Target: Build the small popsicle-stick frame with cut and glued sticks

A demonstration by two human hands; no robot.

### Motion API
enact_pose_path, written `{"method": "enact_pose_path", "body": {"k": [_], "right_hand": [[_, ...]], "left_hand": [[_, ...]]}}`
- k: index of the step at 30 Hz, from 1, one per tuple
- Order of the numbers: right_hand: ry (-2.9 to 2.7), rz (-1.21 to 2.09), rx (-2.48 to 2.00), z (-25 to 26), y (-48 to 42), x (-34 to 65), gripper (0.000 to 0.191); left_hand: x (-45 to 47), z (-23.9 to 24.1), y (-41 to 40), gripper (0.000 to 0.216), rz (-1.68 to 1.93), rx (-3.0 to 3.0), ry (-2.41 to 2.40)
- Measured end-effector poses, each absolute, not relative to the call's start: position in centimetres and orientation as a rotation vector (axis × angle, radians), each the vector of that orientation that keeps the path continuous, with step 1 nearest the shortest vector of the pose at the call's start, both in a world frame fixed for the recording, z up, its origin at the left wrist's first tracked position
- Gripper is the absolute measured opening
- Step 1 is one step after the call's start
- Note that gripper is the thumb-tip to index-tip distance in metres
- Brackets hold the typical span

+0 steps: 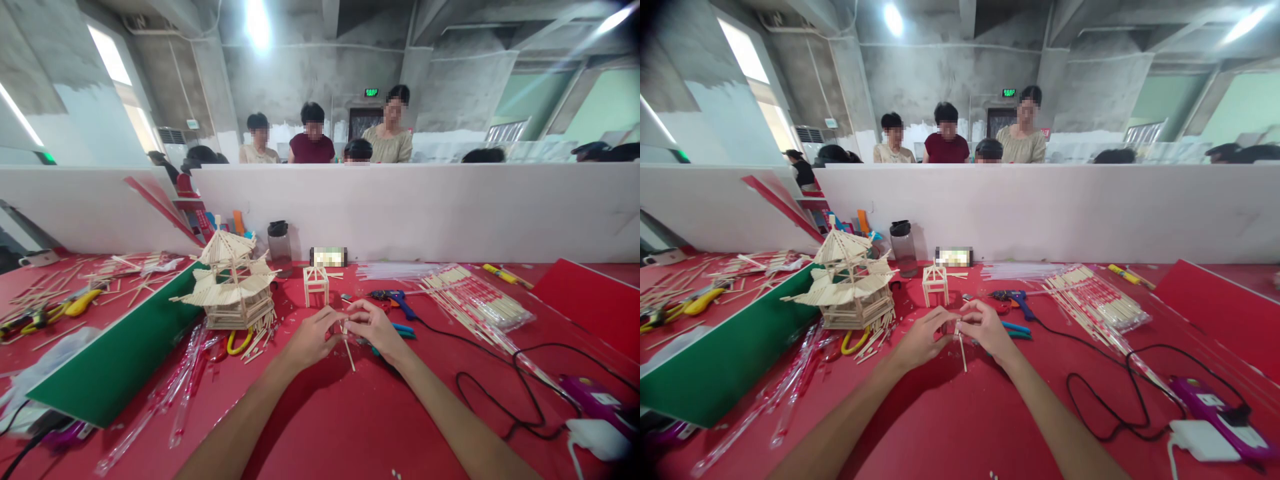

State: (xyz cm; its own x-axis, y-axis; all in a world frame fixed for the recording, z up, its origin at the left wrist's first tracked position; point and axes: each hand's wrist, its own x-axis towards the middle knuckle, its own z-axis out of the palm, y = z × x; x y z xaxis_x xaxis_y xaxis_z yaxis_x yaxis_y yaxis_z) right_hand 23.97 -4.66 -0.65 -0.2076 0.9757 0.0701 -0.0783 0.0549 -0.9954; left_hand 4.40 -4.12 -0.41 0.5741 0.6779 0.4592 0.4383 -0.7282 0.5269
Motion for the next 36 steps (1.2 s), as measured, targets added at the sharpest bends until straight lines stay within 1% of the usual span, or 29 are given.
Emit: {"method": "enact_pose_path", "body": {"k": [7,13,16,26,36], "right_hand": [[-1.334,1.369,-1.013,-0.46,-4.76,24.02,0.041],[-1.266,1.472,-0.962,-0.3,-4.86,24.18,0.046],[-1.238,1.51,-0.937,-0.29,-4.88,24.3,0.046],[-1.238,1.484,-0.941,-0.29,-4.91,24.18,0.045],[-1.235,1.448,-0.96,-0.9,-4.66,23.97,0.044]], "left_hand": [[4.31,-0.64,-4.0,0.031,0.915,2.516,0.952],[4.34,-0.62,-3.96,0.032,0.988,2.439,0.964],[4.36,-0.55,-3.82,0.033,1.028,2.392,0.955],[4.49,-0.7,-3.74,0.034,1.07,2.337,0.942],[4.38,-0.68,-3.91,0.035,0.973,2.407,0.927]]}}
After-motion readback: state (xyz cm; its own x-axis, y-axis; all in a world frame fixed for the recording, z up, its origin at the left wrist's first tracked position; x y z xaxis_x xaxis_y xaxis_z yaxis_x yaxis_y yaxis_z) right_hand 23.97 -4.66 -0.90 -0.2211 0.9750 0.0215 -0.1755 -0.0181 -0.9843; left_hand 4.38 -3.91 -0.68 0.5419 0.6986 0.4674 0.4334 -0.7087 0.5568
